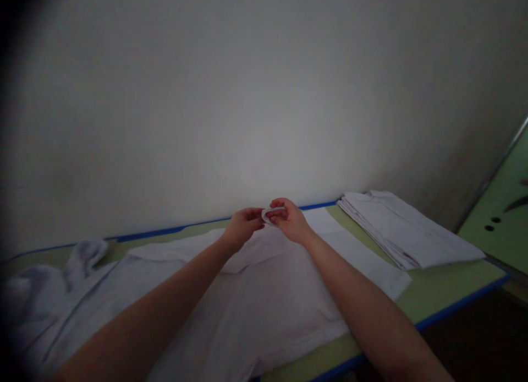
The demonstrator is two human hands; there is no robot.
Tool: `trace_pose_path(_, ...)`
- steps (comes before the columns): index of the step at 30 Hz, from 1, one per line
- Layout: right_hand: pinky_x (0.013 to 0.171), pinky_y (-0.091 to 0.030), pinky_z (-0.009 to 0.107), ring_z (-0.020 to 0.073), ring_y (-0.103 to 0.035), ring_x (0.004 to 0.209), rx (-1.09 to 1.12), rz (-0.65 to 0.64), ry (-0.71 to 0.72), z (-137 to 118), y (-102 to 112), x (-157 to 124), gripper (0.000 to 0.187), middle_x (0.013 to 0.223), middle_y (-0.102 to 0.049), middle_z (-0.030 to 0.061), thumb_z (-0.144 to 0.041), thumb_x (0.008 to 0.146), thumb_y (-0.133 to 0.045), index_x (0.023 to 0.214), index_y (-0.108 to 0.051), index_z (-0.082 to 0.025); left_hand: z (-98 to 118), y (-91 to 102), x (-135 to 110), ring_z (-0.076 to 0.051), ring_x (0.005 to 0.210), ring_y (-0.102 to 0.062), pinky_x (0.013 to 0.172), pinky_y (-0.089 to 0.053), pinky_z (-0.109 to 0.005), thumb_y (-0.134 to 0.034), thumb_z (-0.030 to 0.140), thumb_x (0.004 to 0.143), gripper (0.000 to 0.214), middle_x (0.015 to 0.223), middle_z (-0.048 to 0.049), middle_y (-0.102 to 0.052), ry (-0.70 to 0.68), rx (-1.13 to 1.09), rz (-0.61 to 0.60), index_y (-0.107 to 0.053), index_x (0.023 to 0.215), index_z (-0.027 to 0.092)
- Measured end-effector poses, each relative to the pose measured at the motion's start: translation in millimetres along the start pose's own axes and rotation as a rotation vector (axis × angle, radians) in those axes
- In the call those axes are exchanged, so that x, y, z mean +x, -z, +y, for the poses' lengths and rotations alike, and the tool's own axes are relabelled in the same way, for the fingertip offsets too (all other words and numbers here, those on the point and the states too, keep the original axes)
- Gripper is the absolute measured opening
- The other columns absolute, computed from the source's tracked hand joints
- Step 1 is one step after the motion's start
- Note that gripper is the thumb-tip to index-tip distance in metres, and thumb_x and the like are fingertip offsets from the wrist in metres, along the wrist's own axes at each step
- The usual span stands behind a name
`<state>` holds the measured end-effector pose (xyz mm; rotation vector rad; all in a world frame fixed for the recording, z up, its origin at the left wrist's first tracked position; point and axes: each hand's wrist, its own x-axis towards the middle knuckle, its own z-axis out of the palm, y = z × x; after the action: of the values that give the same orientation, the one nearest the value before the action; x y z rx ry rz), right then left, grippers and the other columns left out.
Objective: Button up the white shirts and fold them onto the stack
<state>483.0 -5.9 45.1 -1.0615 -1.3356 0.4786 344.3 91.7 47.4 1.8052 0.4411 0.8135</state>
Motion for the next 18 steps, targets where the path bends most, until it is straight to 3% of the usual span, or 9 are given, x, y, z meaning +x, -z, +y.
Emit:
trace_pose_path(2, 0.072, -0.050, 0.033, 0.0152, -0.062, 0.079, -0.063, 0.047, 0.011, 0, -3, -3, 0.038, 0.086, -0.060, 0.0001, -0.030, 0.068, -0.066, 0.099, -0.044, -0.025, -2, -3.4, 0, -0.015, 0.075, -0.062, 0.069, -0.050, -0.028, -0.062, 0.024, 0.067, 0.030, 0.089, -0.0108, -0.067, 0.038, -0.047, 0.015, -0.064, 0.094, 0.013)
trace_pose_path(5, 0.072, -0.049, 0.034, 0.0156, -0.058, 0.077, -0.329, 0.132, 0.150, -8, -7, -8, 0.025, 0.083, -0.058, 0.0011, -0.031, 0.065, -0.068, 0.082, -0.051, -0.023, -6, -7.4, 0, -0.016, 0.073, -0.063, 0.069, -0.051, -0.028, -0.061, 0.022, 0.067, 0.023, 0.080, -0.0085, -0.068, 0.048, -0.057, 0.035, -0.066, 0.088, 0.014)
trace_pose_path(8, 0.077, -0.046, 0.035, 0.0182, -0.055, 0.083, -0.602, 0.048, 0.272, -14, -9, -11, 0.025, 0.087, -0.058, 0.0024, -0.033, 0.059, -0.074, 0.076, -0.059, -0.023, -10, -9.0, -1, -0.017, 0.071, -0.063, 0.068, -0.051, -0.028, -0.060, 0.021, 0.067, 0.020, 0.073, -0.0067, -0.067, 0.037, -0.051, 0.046, -0.067, 0.086, 0.015)
trace_pose_path(13, 0.076, -0.042, 0.033, 0.0180, -0.056, 0.081, -0.731, 0.015, 0.203, -8, -8, -9, 0.013, 0.085, -0.063, 0.0021, -0.029, 0.073, -0.063, 0.085, -0.064, -0.025, -14, -9.5, -1, -0.015, 0.070, -0.063, 0.068, -0.051, -0.027, -0.062, 0.019, 0.066, 0.018, 0.073, -0.0071, -0.066, 0.048, -0.120, 0.090, -0.065, 0.083, 0.014)
trace_pose_path(18, 0.076, -0.041, 0.029, 0.0166, -0.055, 0.083, -0.879, 0.149, 0.194, -5, 6, -5, 0.015, 0.090, -0.063, 0.0045, -0.024, 0.080, -0.053, 0.090, -0.064, -0.019, -16, -10.6, 3, -0.011, 0.062, -0.060, 0.064, -0.052, -0.025, -0.062, 0.022, 0.065, 0.014, 0.072, -0.0055, -0.064, 0.059, -0.219, 0.105, -0.064, 0.075, 0.012)
